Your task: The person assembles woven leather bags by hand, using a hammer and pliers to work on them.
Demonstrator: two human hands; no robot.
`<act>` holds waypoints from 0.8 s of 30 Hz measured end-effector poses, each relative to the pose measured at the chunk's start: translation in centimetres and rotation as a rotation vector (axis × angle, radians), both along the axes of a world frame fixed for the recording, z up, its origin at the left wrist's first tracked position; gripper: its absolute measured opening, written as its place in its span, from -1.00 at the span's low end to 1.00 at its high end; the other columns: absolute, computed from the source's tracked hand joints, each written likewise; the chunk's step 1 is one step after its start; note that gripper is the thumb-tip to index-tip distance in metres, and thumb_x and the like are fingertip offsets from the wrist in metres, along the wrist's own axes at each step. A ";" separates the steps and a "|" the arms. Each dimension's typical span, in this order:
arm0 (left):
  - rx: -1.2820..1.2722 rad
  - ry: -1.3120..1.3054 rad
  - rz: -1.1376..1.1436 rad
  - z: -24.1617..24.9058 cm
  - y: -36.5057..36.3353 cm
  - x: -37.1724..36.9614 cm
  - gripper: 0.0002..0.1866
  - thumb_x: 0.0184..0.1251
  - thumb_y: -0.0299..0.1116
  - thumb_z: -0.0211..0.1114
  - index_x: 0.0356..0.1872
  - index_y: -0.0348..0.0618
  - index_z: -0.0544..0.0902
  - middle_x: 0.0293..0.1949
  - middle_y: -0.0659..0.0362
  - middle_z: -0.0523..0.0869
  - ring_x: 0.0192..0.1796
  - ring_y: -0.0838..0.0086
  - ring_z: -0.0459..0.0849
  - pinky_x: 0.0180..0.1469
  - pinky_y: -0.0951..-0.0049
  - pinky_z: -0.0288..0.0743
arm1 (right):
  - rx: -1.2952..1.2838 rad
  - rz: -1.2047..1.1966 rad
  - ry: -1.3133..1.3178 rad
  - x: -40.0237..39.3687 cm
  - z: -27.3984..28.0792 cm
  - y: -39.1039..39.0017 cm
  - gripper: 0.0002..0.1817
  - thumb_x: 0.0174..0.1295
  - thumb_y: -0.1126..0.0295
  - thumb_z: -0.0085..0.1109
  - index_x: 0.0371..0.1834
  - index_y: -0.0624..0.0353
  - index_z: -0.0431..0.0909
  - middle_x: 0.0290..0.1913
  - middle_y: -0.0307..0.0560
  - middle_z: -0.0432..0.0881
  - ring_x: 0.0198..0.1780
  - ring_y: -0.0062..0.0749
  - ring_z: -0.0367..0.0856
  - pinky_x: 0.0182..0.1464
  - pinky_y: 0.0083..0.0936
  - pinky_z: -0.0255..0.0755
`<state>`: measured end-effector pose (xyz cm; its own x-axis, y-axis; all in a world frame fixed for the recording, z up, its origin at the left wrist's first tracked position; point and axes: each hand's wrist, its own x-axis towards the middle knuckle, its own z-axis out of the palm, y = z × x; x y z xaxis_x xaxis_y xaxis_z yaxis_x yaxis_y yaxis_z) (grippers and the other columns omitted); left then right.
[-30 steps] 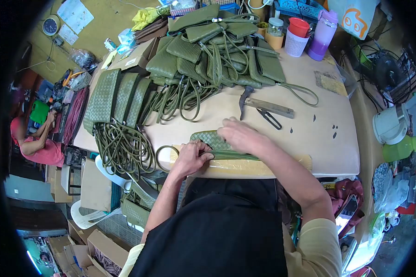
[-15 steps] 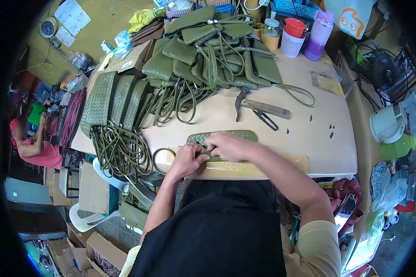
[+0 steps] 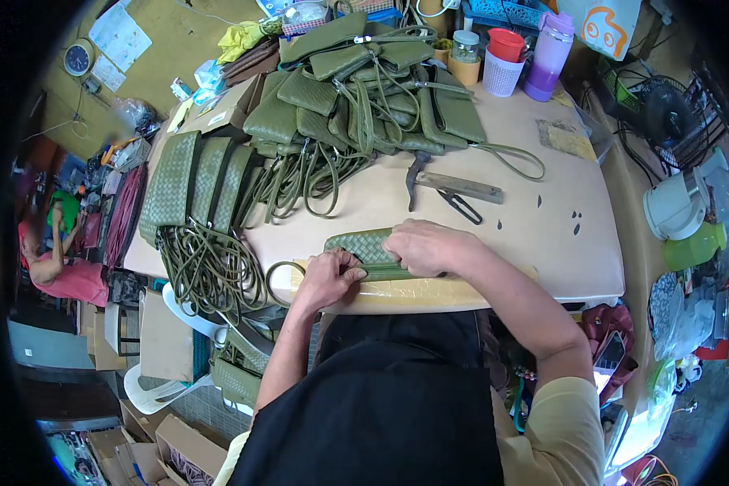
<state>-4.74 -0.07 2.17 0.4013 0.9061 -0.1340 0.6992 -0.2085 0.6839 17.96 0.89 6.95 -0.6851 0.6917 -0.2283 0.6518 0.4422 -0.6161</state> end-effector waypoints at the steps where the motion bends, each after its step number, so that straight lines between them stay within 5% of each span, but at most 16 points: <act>1: 0.004 -0.004 -0.003 0.0 0.1 0.1 -0.76 0.06 -0.28 0.43 -0.38 -0.28 0.70 -0.40 -0.06 0.67 -0.32 0.11 0.66 -0.21 0.20 0.47 | 0.093 -0.010 -0.085 -0.1 0.5 0.1 -0.88 0.07 0.57 0.21 -0.41 0.29 0.44 -0.31 0.07 0.50 -0.15 -0.01 0.51 -0.08 -0.20 0.39; 5: -0.060 -0.004 0.005 0.1 0.1 -0.1 -0.78 0.10 -0.25 0.42 -0.40 -0.21 0.70 -0.38 -0.03 0.67 -0.23 0.07 0.65 -0.04 0.08 0.38 | -0.022 0.000 0.244 1.1 -3.1 -0.8 -0.84 0.06 0.51 0.26 -0.39 0.28 0.45 -0.33 0.07 0.50 -0.18 -0.03 0.53 -0.09 -0.25 0.39; 9: 0.027 0.008 -0.025 -0.1 0.0 -0.2 -0.77 0.07 -0.30 0.43 -0.36 -0.27 0.70 -0.40 -0.05 0.67 -0.31 0.13 0.66 -0.21 0.23 0.47 | -0.248 -0.069 0.057 5.8 -0.8 -0.9 -0.87 0.10 0.52 0.23 -0.37 0.29 0.46 -0.34 0.04 0.50 -0.19 -0.05 0.53 -0.12 -0.26 0.39; 11: 0.037 -0.003 -0.014 0.0 -0.2 -0.2 -0.78 0.08 -0.31 0.42 -0.36 -0.27 0.71 -0.40 -0.04 0.67 -0.31 0.14 0.66 -0.21 0.23 0.47 | -0.013 -0.065 -0.054 6.5 -0.1 -1.5 -0.88 0.10 0.53 0.22 -0.36 0.28 0.48 -0.33 0.02 0.51 -0.20 -0.07 0.53 -0.13 -0.26 0.40; 13: 0.046 -0.014 -0.001 0.1 -0.2 0.0 -0.79 0.08 -0.31 0.42 -0.36 -0.26 0.71 -0.40 -0.03 0.67 -0.31 0.14 0.66 -0.21 0.23 0.47 | 0.053 -0.154 0.388 5.0 0.8 -3.0 -0.89 0.07 0.53 0.22 -0.37 0.26 0.49 -0.32 0.02 0.50 -0.19 -0.06 0.51 -0.11 -0.25 0.39; 15: 0.031 -0.046 -0.034 0.1 -0.4 -0.3 -0.79 0.08 -0.31 0.42 -0.36 -0.26 0.71 -0.40 -0.02 0.67 -0.31 0.15 0.66 -0.20 0.24 0.47 | 0.023 -0.053 0.245 5.9 -1.3 -3.6 -0.89 0.05 0.55 0.20 -0.36 0.24 0.50 -0.29 0.03 0.51 -0.16 -0.04 0.50 -0.07 -0.23 0.38; 17: 0.053 -0.052 -0.077 0.2 -0.3 0.5 -0.78 0.08 -0.31 0.42 -0.36 -0.27 0.71 -0.41 -0.03 0.67 -0.31 0.15 0.66 -0.20 0.25 0.48 | 0.456 -0.223 -0.139 7.3 -1.7 -3.3 -0.90 0.04 0.58 0.19 -0.36 0.22 0.50 -0.27 0.02 0.51 -0.11 -0.04 0.48 -0.03 -0.22 0.36; 18: 0.056 -0.049 -0.130 0.1 -0.7 0.7 -0.78 0.07 -0.31 0.42 -0.35 -0.27 0.71 -0.42 -0.03 0.66 -0.31 0.15 0.66 -0.19 0.25 0.48 | 0.521 -0.328 -0.111 6.7 -0.3 -3.0 -0.88 0.03 0.61 0.19 -0.36 0.21 0.50 -0.26 0.01 0.50 -0.09 -0.05 0.46 -0.03 -0.23 0.36; 19: 0.054 -0.048 -0.126 0.0 -0.8 1.5 -0.78 0.07 -0.31 0.42 -0.35 -0.27 0.71 -0.42 -0.03 0.66 -0.31 0.15 0.66 -0.19 0.25 0.48 | 0.519 -0.325 -0.109 5.5 0.0 -3.0 -0.88 0.03 0.61 0.19 -0.36 0.21 0.50 -0.26 0.01 0.50 -0.09 -0.05 0.46 -0.03 -0.23 0.36; 21: 0.078 -0.035 -0.145 0.0 -0.9 2.8 -0.76 0.07 -0.32 0.43 -0.32 -0.28 0.70 -0.43 -0.02 0.66 -0.32 0.13 0.65 -0.15 0.23 0.48 | 0.369 -0.144 0.408 1.9 0.2 -3.7 -0.87 0.04 0.61 0.20 -0.35 0.21 0.50 -0.27 0.01 0.48 -0.09 -0.05 0.44 -0.03 -0.23 0.35; 24: 0.104 -0.054 -0.152 0.0 -1.3 2.1 -0.74 0.03 -0.33 0.47 -0.29 -0.26 0.70 -0.33 -0.02 0.64 -0.23 0.12 0.62 -0.10 0.23 0.46 | 0.217 -0.119 0.346 0.2 -3.2 -3.5 -0.90 0.08 0.58 0.21 -0.34 0.22 0.50 -0.28 0.01 0.48 -0.10 -0.03 0.45 -0.03 -0.23 0.36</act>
<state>-2.65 -1.37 2.13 0.5391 0.8421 -0.0175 0.6166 -0.3804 0.6892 18.18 -2.59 3.78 -0.6082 0.7774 0.1605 0.4772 0.5196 -0.7087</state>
